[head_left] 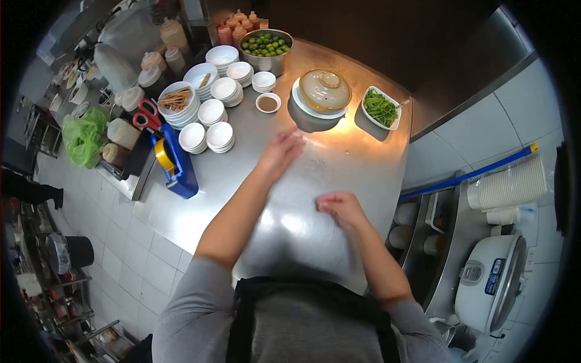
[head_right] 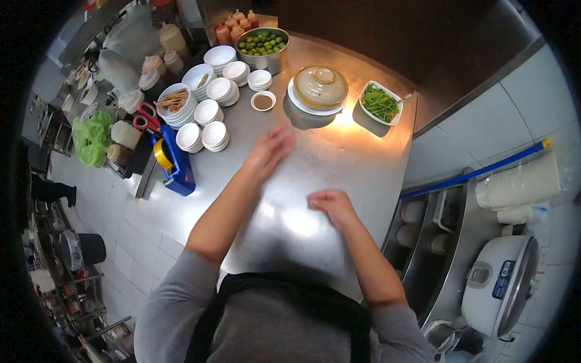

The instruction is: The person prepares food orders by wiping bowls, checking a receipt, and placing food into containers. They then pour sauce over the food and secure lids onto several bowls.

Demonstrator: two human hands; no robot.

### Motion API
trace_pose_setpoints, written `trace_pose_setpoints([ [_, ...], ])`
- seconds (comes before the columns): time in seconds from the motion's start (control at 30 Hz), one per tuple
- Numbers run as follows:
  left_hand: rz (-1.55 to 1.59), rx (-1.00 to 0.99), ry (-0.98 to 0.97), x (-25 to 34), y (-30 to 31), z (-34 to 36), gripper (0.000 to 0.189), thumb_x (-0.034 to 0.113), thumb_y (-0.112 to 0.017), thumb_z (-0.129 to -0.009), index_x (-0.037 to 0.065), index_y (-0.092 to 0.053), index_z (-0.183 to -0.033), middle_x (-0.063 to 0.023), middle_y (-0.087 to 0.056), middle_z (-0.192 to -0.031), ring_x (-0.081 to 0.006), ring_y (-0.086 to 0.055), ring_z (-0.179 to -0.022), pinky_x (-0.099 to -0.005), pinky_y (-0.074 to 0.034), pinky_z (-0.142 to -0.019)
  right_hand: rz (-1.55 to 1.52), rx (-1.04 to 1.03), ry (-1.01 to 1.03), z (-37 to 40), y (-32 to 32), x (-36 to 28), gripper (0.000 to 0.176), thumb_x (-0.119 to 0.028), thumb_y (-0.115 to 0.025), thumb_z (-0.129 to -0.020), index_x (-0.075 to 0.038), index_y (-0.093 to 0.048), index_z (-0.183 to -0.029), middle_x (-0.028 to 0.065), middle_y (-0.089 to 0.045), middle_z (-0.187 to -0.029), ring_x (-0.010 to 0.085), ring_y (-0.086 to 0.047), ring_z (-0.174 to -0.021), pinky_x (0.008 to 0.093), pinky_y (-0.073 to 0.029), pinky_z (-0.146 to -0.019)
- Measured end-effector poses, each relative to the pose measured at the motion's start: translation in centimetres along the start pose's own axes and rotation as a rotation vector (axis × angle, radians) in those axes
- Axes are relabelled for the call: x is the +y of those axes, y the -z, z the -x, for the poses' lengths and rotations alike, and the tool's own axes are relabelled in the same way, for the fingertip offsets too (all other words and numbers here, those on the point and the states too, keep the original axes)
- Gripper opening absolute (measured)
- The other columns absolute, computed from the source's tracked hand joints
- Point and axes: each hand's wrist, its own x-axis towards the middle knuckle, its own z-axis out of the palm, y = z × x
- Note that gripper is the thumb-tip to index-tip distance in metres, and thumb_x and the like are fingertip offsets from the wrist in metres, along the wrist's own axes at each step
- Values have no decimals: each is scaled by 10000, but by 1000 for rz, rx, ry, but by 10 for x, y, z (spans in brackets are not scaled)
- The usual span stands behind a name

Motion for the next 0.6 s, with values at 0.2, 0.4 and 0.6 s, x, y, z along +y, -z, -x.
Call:
trace_pose_setpoints([
  [0.2, 1, -124, 257, -27, 125, 239, 327, 108, -483, -898, -23, -470, -1197, -136, -599, -1031, -242, -597, -965, -353, -475, -878, -696, -191, -234, 112, -33, 99, 229, -25, -563, -846, 86, -551, -1046, 148, -595, -1021, 192, -577, -950, 281, -458, -882],
  [0.4, -248, 449, 54, -52, 137, 390, 292, 187, -500, -902, 54, -517, -1162, -61, -591, -1023, -174, -587, -908, -287, -462, -783, -328, -481, -380, 122, -96, 114, 193, 1, -594, -811, 62, -568, -992, 128, -606, -939, 182, -593, -869, 271, -483, -811],
  [0.6, -271, 775, 27, -115, 190, 524, 319, 228, -559, -866, 87, -516, -1148, -47, -570, -974, -140, -558, -874, -301, -454, -740, 48, -663, -144, 75, -211, 67, 153, 24, -598, -791, 49, -571, -939, 110, -609, -867, 182, -604, -761, 273, -510, -714],
])
